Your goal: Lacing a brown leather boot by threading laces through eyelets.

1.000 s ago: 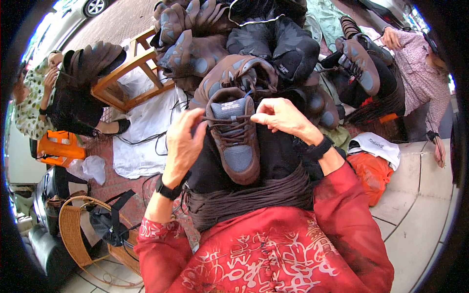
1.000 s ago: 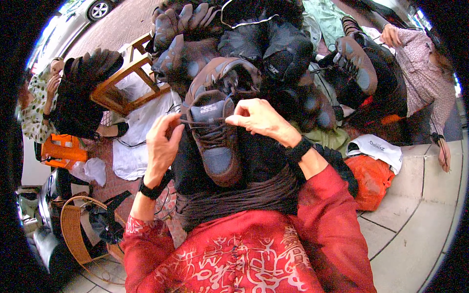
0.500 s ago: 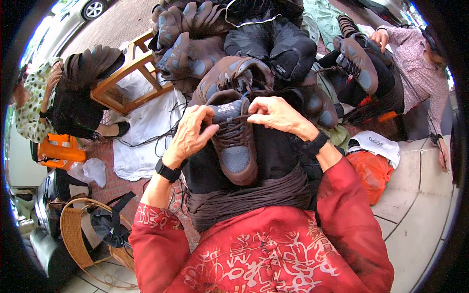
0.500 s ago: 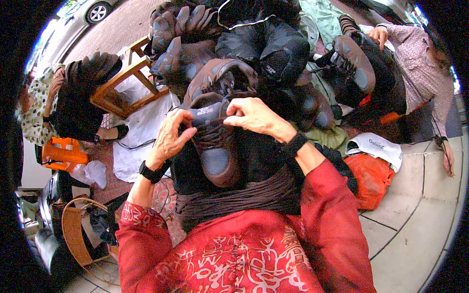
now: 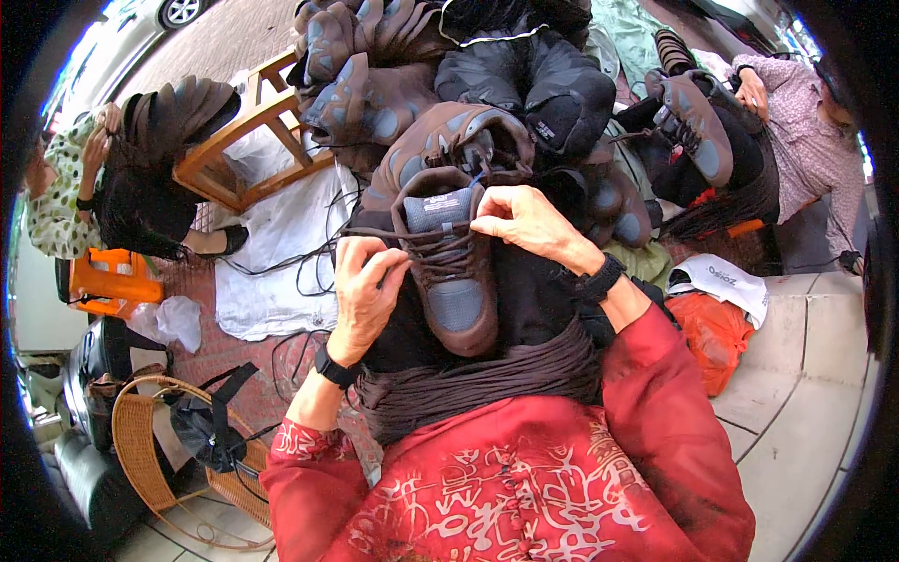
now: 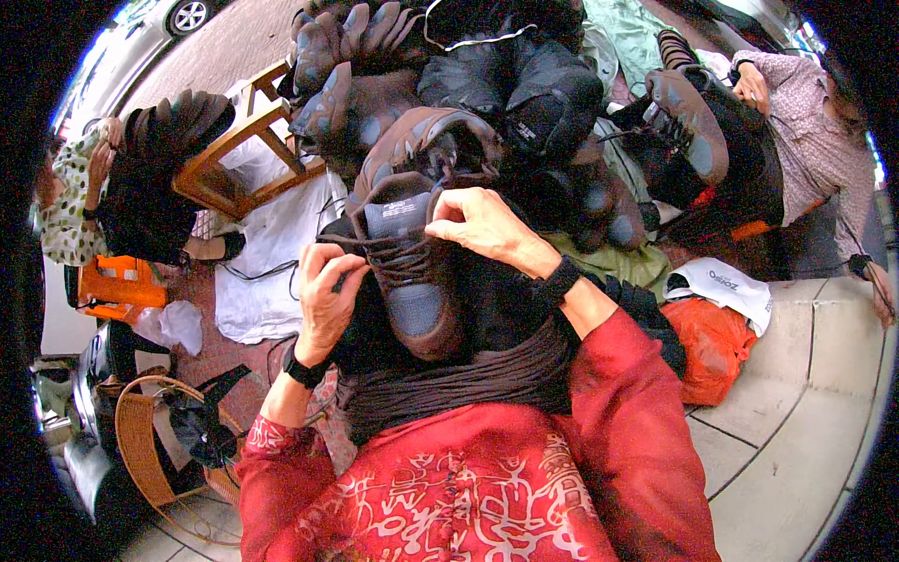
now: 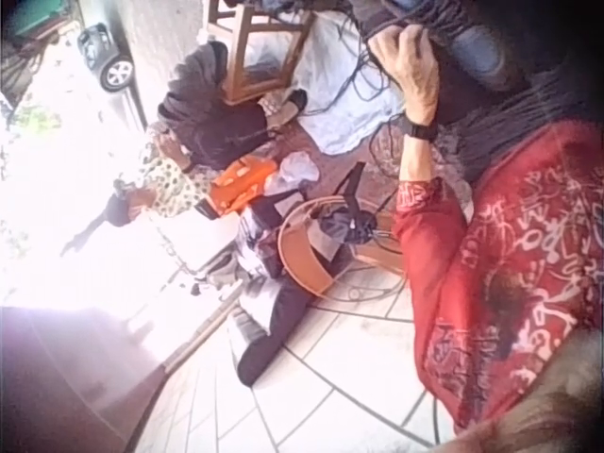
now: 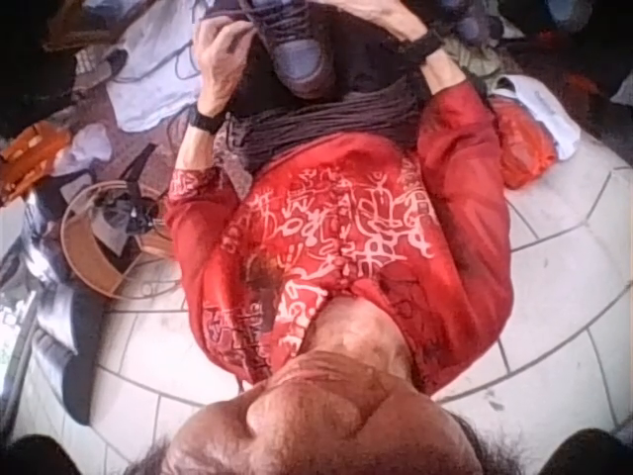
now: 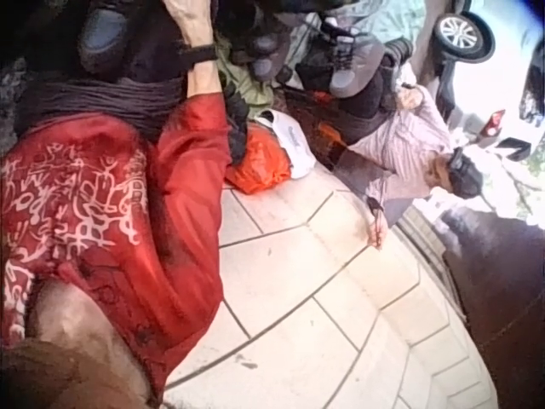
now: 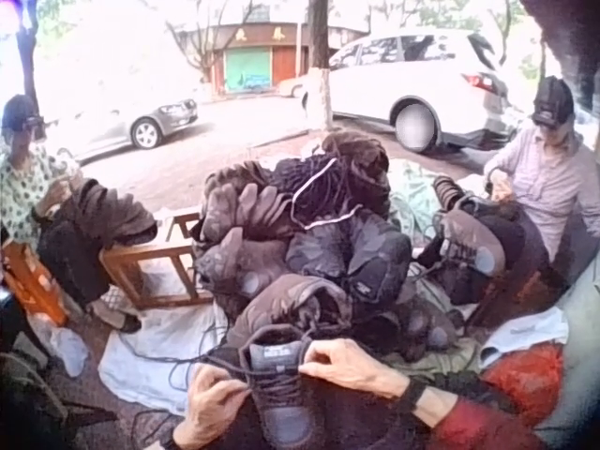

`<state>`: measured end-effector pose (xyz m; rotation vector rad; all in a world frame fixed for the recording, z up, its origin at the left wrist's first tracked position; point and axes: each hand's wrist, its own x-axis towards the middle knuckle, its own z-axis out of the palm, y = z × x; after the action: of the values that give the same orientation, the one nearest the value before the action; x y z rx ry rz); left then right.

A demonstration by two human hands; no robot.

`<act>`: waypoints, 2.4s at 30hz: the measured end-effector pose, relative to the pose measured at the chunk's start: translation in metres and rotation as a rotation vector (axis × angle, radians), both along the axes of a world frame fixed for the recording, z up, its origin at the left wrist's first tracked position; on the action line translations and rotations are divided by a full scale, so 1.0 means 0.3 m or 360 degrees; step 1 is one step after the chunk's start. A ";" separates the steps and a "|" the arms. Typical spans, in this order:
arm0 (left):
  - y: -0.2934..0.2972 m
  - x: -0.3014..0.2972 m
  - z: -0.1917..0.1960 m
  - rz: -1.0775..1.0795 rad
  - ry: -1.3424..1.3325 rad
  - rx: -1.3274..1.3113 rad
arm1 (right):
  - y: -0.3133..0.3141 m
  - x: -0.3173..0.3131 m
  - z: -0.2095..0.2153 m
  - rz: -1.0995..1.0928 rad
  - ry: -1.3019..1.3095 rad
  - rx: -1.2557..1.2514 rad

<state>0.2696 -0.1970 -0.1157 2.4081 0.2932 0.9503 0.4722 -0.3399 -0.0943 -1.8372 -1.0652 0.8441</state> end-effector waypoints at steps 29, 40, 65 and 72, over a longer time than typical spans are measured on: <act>0.001 0.004 0.042 -0.0074 0.0318 -0.0556 | 0.014 -0.026 0.017 0.0158 -0.0316 0.0095; 0.007 0.005 0.012 0.0027 0.0163 -0.0747 | 0.023 -0.031 0.012 0.0161 -0.0307 0.0064; 0.090 0.090 0.131 -0.0290 0.0061 0.0153 | -0.044 -0.005 0.088 0.0176 -0.0442 -0.0158; 0.120 0.175 0.065 -0.0631 0.0349 0.0310 | -0.013 -0.029 0.019 -0.0136 -0.0357 0.0154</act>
<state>0.3223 -0.1610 -0.0962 2.6138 -0.2062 0.5582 0.4634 -0.3437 -0.0887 -1.9125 -1.1364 0.5358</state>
